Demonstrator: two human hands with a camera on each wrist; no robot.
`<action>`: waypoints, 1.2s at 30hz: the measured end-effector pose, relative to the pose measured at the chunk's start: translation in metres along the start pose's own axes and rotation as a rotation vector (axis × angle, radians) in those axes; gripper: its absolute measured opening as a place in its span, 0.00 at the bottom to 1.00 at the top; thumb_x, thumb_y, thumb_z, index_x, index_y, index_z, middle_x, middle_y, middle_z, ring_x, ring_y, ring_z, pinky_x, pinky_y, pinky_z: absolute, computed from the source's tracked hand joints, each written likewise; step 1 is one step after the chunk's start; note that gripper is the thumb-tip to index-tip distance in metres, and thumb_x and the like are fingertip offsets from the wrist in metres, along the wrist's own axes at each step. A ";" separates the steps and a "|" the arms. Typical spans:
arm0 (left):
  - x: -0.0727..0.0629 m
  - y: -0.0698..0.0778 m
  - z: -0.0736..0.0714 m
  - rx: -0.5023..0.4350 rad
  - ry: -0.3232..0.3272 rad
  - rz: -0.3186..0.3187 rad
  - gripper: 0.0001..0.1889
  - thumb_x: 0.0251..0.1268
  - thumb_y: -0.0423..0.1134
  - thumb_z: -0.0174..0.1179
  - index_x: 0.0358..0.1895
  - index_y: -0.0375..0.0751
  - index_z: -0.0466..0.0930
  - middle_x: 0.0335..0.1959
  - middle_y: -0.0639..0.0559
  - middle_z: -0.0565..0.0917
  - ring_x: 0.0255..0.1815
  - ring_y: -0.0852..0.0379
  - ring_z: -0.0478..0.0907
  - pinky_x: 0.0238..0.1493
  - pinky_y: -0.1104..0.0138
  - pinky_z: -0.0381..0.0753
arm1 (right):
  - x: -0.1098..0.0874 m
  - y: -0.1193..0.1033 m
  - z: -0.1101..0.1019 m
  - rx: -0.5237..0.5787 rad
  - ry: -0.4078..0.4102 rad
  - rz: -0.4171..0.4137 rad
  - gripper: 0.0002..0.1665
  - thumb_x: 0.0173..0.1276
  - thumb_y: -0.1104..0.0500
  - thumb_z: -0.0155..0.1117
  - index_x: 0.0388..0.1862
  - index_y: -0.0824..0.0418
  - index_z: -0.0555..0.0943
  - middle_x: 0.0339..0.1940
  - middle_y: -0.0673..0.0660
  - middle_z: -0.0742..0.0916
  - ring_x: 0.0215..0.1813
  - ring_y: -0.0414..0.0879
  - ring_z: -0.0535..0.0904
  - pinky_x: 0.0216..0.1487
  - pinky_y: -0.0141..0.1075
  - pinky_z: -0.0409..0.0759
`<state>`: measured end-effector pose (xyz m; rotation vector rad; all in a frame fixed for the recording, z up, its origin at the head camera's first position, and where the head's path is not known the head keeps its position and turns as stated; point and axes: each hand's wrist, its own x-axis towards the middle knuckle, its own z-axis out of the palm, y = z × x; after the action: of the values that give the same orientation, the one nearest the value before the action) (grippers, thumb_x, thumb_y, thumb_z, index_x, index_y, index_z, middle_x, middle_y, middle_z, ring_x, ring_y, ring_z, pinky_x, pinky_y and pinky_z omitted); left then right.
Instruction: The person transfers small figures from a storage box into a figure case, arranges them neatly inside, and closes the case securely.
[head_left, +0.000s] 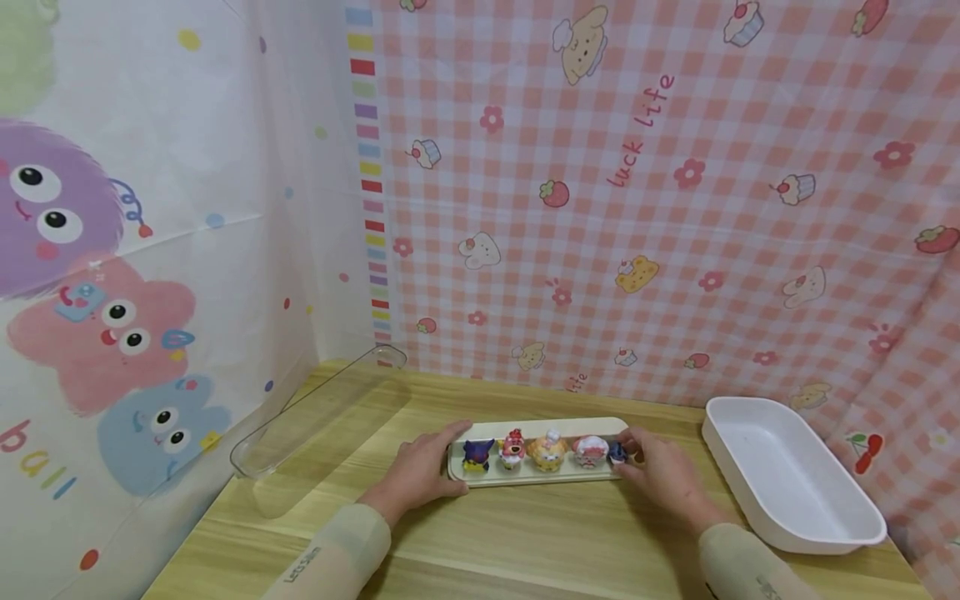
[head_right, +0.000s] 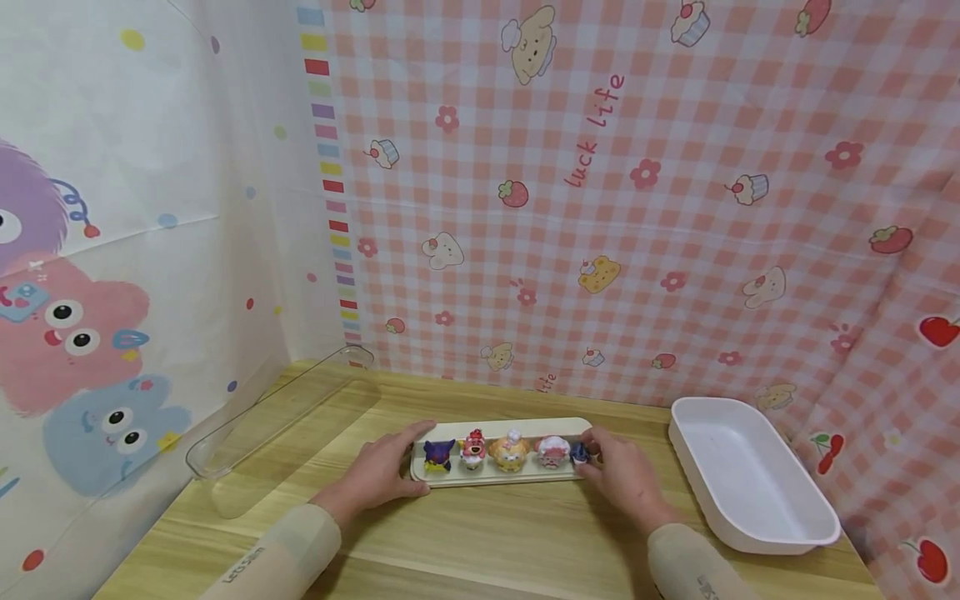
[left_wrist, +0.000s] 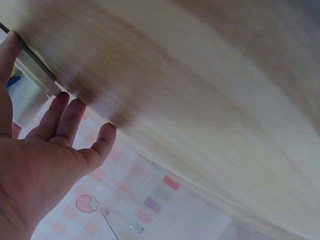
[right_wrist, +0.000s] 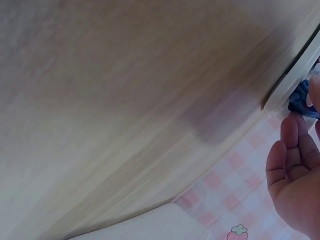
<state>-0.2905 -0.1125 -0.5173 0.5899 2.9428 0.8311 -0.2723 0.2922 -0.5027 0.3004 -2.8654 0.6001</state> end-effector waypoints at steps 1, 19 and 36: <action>0.000 0.000 0.000 0.000 0.000 -0.001 0.53 0.53 0.51 0.84 0.83 0.57 0.64 0.75 0.45 0.80 0.70 0.35 0.79 0.69 0.33 0.72 | 0.000 0.000 0.000 0.001 -0.001 0.004 0.20 0.64 0.57 0.81 0.52 0.56 0.84 0.44 0.55 0.93 0.44 0.48 0.88 0.47 0.51 0.87; 0.000 0.000 -0.001 0.010 -0.006 0.001 0.54 0.53 0.52 0.84 0.83 0.57 0.64 0.75 0.45 0.80 0.70 0.35 0.79 0.68 0.32 0.72 | -0.001 -0.007 0.003 0.000 0.015 0.031 0.20 0.65 0.56 0.80 0.52 0.57 0.83 0.45 0.57 0.94 0.47 0.53 0.91 0.47 0.55 0.87; -0.001 0.002 -0.001 0.001 -0.005 -0.002 0.54 0.53 0.50 0.84 0.83 0.56 0.64 0.75 0.45 0.80 0.71 0.35 0.78 0.69 0.32 0.72 | -0.009 0.001 -0.002 -0.001 -0.022 0.072 0.37 0.63 0.52 0.83 0.64 0.64 0.77 0.52 0.65 0.92 0.51 0.59 0.90 0.52 0.58 0.87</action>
<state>-0.2892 -0.1122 -0.5153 0.5876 2.9391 0.8273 -0.2639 0.2955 -0.5030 0.2059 -2.9085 0.6120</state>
